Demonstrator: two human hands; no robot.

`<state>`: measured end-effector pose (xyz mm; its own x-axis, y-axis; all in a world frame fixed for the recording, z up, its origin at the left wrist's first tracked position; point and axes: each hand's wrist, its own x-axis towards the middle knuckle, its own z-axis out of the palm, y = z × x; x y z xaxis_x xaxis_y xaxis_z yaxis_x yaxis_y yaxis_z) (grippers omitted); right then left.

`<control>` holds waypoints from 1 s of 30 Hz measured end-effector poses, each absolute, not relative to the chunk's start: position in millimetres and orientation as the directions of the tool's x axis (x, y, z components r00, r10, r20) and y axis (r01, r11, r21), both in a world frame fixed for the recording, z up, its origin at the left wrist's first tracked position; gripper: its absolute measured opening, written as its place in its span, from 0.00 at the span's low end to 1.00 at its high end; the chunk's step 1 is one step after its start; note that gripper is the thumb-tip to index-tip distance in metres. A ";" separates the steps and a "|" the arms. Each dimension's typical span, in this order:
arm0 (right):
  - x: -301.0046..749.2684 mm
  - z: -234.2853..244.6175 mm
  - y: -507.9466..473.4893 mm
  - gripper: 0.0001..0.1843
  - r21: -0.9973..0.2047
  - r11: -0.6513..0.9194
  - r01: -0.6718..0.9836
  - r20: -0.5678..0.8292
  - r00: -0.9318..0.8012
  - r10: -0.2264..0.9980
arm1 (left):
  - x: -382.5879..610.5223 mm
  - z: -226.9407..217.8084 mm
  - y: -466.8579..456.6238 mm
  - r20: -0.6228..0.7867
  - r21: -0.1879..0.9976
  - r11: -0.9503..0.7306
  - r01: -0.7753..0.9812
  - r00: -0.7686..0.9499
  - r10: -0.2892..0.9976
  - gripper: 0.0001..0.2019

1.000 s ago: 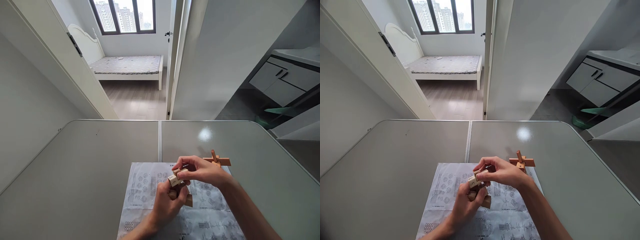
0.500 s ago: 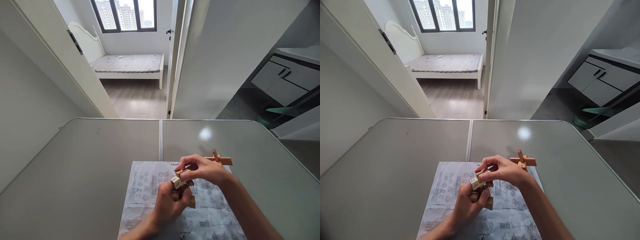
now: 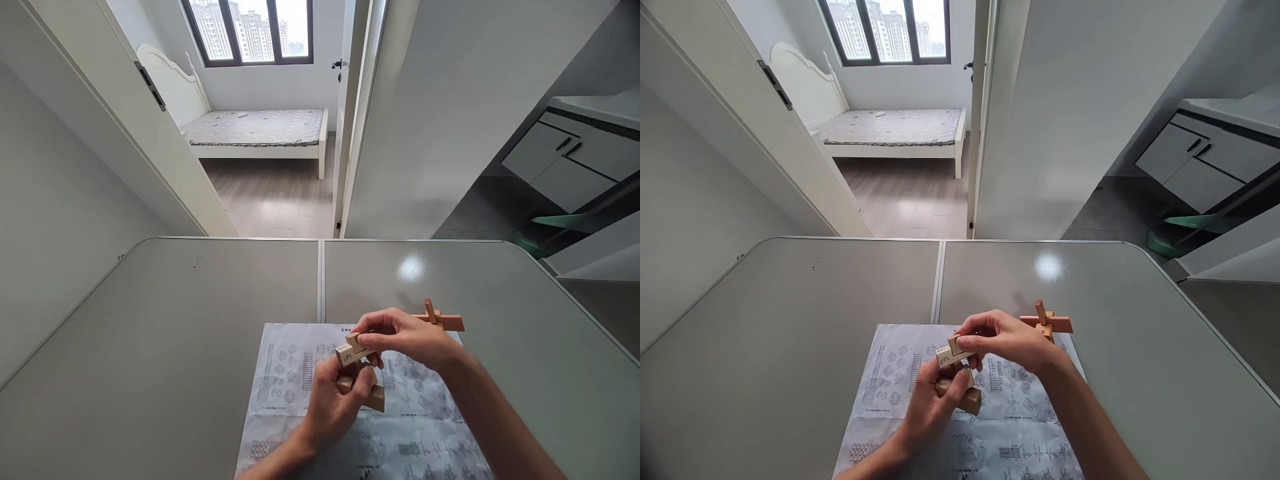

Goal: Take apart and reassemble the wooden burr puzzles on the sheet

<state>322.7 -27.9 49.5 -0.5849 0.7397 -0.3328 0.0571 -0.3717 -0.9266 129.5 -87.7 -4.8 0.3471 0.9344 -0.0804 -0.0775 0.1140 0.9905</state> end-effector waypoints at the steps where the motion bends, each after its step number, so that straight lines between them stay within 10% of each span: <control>1: 322.4 49.5 -28.0 0.20 -0.927 -0.371 0.059 -0.333 -0.583 0.741 | 129.7 -4.6 -87.8 -0.076 0.991 0.109 -0.076 0.347 0.935 0.15; 30: 309.2 45.6 -28.0 0.21 -0.940 -0.305 0.156 -0.340 -0.537 0.772 | 129.5 -3.4 -81.6 -0.153 0.984 0.175 -0.033 0.346 0.926 0.15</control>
